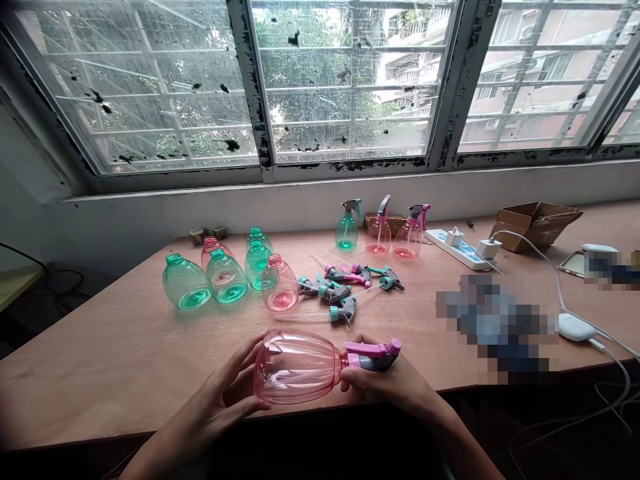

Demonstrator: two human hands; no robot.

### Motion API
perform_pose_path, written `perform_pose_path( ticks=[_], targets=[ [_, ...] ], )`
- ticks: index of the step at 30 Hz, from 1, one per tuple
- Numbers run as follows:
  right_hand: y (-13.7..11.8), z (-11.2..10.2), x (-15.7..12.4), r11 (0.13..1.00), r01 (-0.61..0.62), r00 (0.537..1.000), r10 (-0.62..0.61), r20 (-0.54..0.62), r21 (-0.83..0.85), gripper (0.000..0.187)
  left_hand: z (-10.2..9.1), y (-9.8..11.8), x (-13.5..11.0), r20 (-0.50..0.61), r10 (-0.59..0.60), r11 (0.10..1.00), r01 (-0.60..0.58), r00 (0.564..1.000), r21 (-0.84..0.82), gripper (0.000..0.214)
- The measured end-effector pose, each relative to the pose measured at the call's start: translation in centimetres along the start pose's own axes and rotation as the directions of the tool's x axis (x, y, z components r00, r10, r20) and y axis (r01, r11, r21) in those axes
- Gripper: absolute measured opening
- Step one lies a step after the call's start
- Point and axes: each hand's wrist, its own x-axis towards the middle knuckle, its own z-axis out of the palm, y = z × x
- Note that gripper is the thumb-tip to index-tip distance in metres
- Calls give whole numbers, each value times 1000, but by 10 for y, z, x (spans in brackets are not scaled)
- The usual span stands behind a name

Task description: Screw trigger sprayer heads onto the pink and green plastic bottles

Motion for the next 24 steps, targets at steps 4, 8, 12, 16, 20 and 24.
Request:
perform_pose_path(
  ticks=[4, 8, 12, 16, 20, 24],
  targets=[
    [-1, 2, 0, 1000, 20, 1000, -20, -11, 1, 34, 1, 2, 3, -8, 49, 999, -49, 999, 2, 71],
    [-4, 3, -1, 1000, 17, 1000, -17, -10, -9, 36, 0, 7, 2, 27, 15, 1000, -16, 1000, 4, 82],
    [-3, 1, -1, 997, 38, 999, -39, -20, -66, 38, -3, 5, 1, 3, -25, 996, 25, 1000, 83, 78],
    [-2, -2, 0, 990, 41, 999, -45, -28, -138, 40, -3, 1, 0, -9, 2, 994, -1, 1000, 105, 77],
    [-2, -2, 0, 988, 46, 999, -47, -6, -148, 37, -2, 4, 0, 17, 25, 995, -26, 1000, 94, 75],
    [-3, -2, 1, 987, 62, 998, -63, -6, -147, 35, -2, 6, -1, 11, 10, 993, -11, 1000, 115, 73]
  ],
)
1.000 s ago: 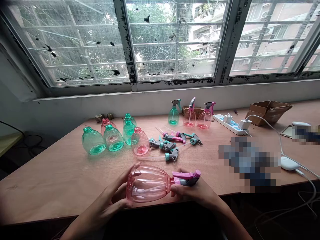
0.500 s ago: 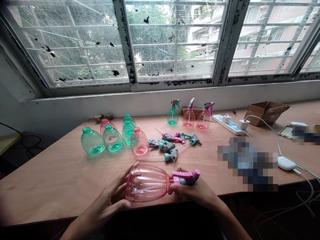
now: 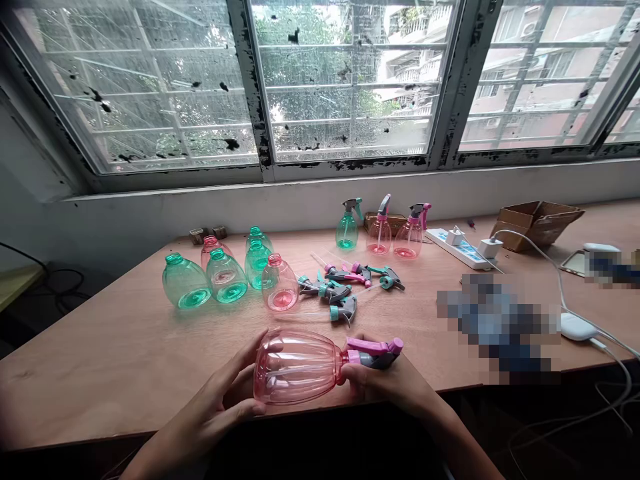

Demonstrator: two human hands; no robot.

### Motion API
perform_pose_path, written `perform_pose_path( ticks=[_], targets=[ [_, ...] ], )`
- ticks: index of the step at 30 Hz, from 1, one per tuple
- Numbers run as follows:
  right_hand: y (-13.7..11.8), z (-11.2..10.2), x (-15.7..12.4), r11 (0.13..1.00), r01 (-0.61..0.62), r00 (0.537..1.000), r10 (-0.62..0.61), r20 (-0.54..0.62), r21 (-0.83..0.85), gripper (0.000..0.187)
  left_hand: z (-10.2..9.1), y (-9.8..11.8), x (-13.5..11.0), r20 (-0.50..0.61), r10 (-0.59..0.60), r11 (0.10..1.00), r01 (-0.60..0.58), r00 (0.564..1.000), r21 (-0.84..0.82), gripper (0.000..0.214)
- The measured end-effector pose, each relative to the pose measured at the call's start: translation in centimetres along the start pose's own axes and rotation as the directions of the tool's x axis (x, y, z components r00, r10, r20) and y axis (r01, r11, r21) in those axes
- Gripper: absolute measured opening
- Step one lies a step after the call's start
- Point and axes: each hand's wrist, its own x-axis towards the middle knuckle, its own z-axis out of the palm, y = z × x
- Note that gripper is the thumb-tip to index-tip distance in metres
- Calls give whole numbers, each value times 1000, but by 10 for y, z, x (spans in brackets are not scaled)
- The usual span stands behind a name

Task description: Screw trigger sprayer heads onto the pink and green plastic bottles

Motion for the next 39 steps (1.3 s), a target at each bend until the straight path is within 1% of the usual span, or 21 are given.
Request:
perform_pose_path(
  ticks=[4, 7, 10, 12, 13, 15, 16, 20, 22, 24, 26, 28, 30, 32, 34, 35, 36, 38, 39],
  targets=[
    [-3, 0, 0, 1000, 3, 1000, -3, -11, -8, 35, 1, -4, -3, -19, -64, 997, 65, 998, 44, 74],
    [-4, 2, 0, 1000, 15, 1000, -15, -22, -3, 35, 1, -7, -4, -29, -54, 997, 56, 998, 62, 78],
    [-2, 2, -1, 1000, 9, 999, -9, -31, 14, 35, 0, -7, -2, -22, -29, 997, 31, 999, 65, 91],
    [0, 3, -1, 1000, -1, 999, 2, -39, 17, 35, -1, -4, 0, -22, -49, 992, 51, 999, 112, 99],
    [0, 3, -1, 1000, -7, 999, 8, -43, 18, 35, -1, -1, 1, -24, -63, 986, 66, 998, 153, 99],
    [0, 3, -2, 1000, -15, 999, 16, -45, 19, 36, -2, 3, 1, -35, -79, 971, 85, 996, 225, 94],
    [-1, 3, -2, 1000, -15, 999, 16, -43, 18, 35, -2, 5, 1, -37, -75, 969, 81, 997, 233, 91],
    [-6, 4, -1, 1000, -15, 1000, 16, -15, 10, 36, -1, 1, 0, -19, -17, 994, 19, 1000, 107, 76],
    [-8, 4, -1, 999, -26, 1000, 26, -8, 24, 38, 0, -3, 0, -11, 6, 998, -5, 1000, 60, 74],
    [-8, 5, -1, 999, -29, 1000, 30, -9, 37, 39, 0, -6, -1, -12, -3, 997, 4, 1000, 73, 88],
    [-8, 5, -1, 998, -27, 999, 28, -16, 49, 37, 0, -6, -2, -16, -43, 993, 45, 999, 113, 101],
    [-7, 5, -1, 998, -26, 999, 28, -30, 53, 36, -1, -2, -3, -27, -81, 986, 84, 996, 144, 97],
    [-4, 4, -1, 999, -16, 999, 18, -40, 33, 35, -1, 3, -2, -28, -80, 985, 83, 996, 151, 88],
    [-1, 3, -1, 1000, -4, 999, 4, -39, 12, 35, -1, 6, -1, -13, -40, 990, 41, 999, 137, 80],
    [3, 2, -1, 1000, -4, 999, 4, -35, 26, 38, 0, 5, 1, 6, 4, 994, -5, 1000, 108, 77],
    [5, 1, 0, 999, -10, 999, 12, -34, 43, 39, 0, 4, 1, 12, 17, 996, -18, 1000, 93, 80],
    [6, 1, 0, 998, -17, 999, 19, -34, 59, 39, 1, 1, 1, 15, 23, 997, -24, 1000, 78, 87],
    [8, 0, 0, 997, -20, 999, 22, -30, 80, 39, 1, -3, 0, 12, 18, 998, -18, 1000, 55, 107],
    [8, 0, 0, 996, -13, 1000, 16, -26, 89, 39, 0, -5, -1, 11, 7, 999, -8, 1000, 51, 114]
  ],
)
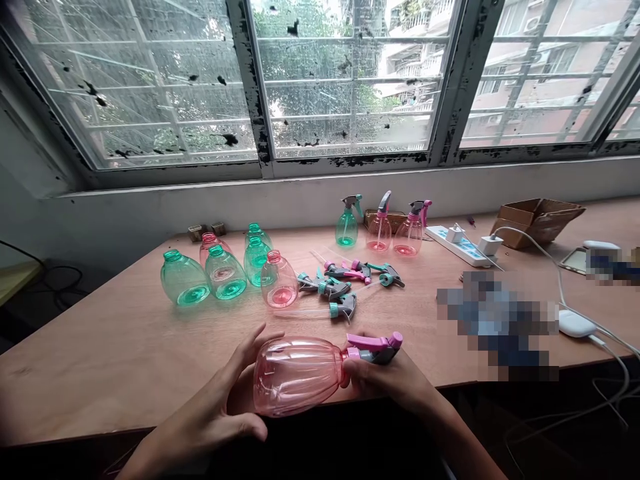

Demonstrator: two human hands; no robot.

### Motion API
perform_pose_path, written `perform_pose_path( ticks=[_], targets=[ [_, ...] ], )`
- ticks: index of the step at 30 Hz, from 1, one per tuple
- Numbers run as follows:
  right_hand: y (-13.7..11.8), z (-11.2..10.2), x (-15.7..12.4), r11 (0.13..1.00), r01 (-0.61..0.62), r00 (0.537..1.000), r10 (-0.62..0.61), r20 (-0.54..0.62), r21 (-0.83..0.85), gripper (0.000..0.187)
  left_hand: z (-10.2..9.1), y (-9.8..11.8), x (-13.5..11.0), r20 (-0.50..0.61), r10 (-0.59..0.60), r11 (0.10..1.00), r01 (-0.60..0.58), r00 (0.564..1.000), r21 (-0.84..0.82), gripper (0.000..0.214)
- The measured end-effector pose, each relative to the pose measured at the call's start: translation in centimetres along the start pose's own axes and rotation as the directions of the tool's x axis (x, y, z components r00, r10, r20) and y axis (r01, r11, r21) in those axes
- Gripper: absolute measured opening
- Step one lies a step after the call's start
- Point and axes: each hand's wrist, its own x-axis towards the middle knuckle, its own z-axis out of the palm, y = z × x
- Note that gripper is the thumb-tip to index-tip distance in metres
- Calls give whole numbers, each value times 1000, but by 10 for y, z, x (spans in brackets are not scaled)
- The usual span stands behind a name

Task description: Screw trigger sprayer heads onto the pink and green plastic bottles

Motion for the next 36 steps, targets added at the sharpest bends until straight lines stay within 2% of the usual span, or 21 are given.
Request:
perform_pose_path(
  ticks=[2, 5, 7, 10, 12, 15, 16, 18, 21, 27, 29, 32, 33, 36],
  targets=[
    [-1, 0, 0, 1000, 22, 1000, -22, 8, 13, 38, -1, 0, -1, 6, -39, 999, 39, 999, 26, 110],
    [-3, 0, -1, 999, 40, 999, -40, 6, -17, 37, -2, 7, -1, -13, -97, 989, 98, 995, 113, 90],
    [-2, 0, 0, 998, 28, 1000, -27, 8, -49, 39, -1, 11, 1, -39, -66, 987, 71, 997, 143, 84],
    [1, -2, 0, 997, 17, 999, -14, 36, -77, 45, 2, 11, 3, -59, 48, 991, -40, 997, 130, 74],
    [3, -3, 0, 996, 19, 999, -15, 45, -92, 48, 3, 8, 3, -51, 63, 993, -58, 997, 104, 78],
    [2, -2, -1, 996, 30, 999, -27, 41, -83, 46, 1, 3, 1, -22, 1, 997, 1, 1000, 77, 107],
    [1, -2, -1, 997, 38, 999, -35, 38, -74, 44, 0, 3, 0, -13, -16, 997, 17, 1000, 77, 111],
    [0, 0, -1, 997, 48, 998, -46, 31, -58, 42, -2, 3, -1, -11, -27, 995, 28, 1000, 97, 101],
    [0, 1, 0, 999, 26, 999, -26, -20, -26, 49, -1, 5, 0, -27, -15, 977, 20, 1000, 211, 83],
    [5, 0, 3, 999, 24, 999, -22, -31, 41, 51, 7, 2, 2, -89, 200, 875, -138, 976, 463, 79],
    [6, 0, 2, 998, 40, 998, -38, -40, 57, 51, 7, 4, 2, -78, 210, 874, -151, 975, 462, 89],
    [5, 1, 0, 997, 58, 998, -57, -33, 48, 51, 6, 4, 1, -63, 155, 921, -121, 986, 370, 114],
    [4, 2, 0, 998, 56, 998, -55, -26, 36, 51, 5, 4, 1, -60, 139, 932, -110, 988, 347, 116],
    [1, 4, 0, 999, 36, 999, -36, -10, 5, 50, 4, 1, 0, -47, 117, 930, -93, 992, 356, 101]
  ],
)
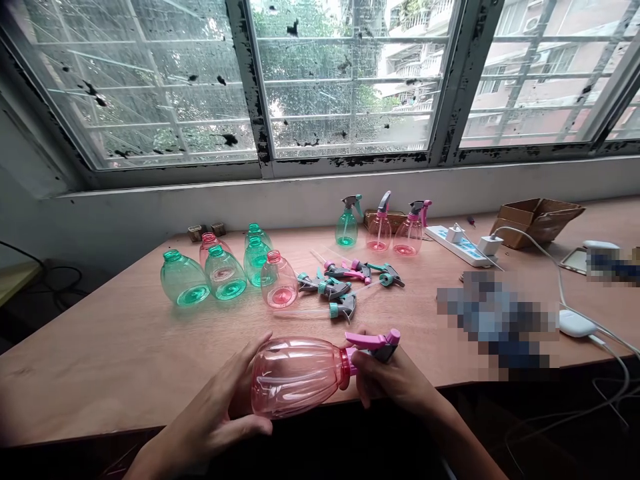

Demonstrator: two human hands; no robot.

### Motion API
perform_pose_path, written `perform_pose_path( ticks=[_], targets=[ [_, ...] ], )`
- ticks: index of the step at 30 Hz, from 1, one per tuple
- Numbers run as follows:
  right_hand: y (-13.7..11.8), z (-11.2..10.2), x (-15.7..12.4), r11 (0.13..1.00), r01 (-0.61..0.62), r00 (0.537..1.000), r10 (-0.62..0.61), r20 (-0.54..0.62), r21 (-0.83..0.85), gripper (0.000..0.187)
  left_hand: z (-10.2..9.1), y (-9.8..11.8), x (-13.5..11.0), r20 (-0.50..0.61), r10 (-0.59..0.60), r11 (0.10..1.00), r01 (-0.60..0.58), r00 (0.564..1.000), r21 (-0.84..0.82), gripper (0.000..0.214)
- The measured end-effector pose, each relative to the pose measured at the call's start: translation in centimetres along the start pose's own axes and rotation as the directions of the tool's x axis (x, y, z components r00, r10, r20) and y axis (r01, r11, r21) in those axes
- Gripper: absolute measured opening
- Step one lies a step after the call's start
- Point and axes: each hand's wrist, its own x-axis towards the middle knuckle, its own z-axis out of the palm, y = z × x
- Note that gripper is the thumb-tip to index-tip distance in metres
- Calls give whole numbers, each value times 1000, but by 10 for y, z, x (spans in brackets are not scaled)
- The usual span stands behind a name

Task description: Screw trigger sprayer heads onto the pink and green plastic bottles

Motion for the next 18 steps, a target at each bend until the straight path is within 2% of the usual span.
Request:
perform_pose_path(
  ticks=[3, 5, 8, 13, 15, 18],
  targets=[
    [-2, 2, 1, 999, -32, 999, 32, -23, -12, 51, 2, 2, 0, -31, 19, 998, -17, 999, 67, 95],
    [-2, 2, 2, 999, -52, 997, 51, -56, -8, 51, 4, 7, 0, -88, 91, 986, -78, 992, 145, 94],
    [-2, 2, 2, 998, -61, 993, 63, -97, 19, 52, 6, 17, 1, -138, 239, 935, -190, 961, 300, 87],
    [-4, 1, 3, 986, -163, 973, 165, -162, 29, 65, 6, 26, 6, -122, 409, 824, -309, 904, 474, 75],
    [-6, 3, 3, 981, -183, 967, 191, -167, 65, 67, 6, 26, 7, -127, 443, 796, -324, 887, 512, 72],
    [-11, 7, 6, 976, -197, 964, 210, -165, 92, 67, 5, 23, 9, -115, 416, 787, -294, 902, 542, 68]
  ],
)
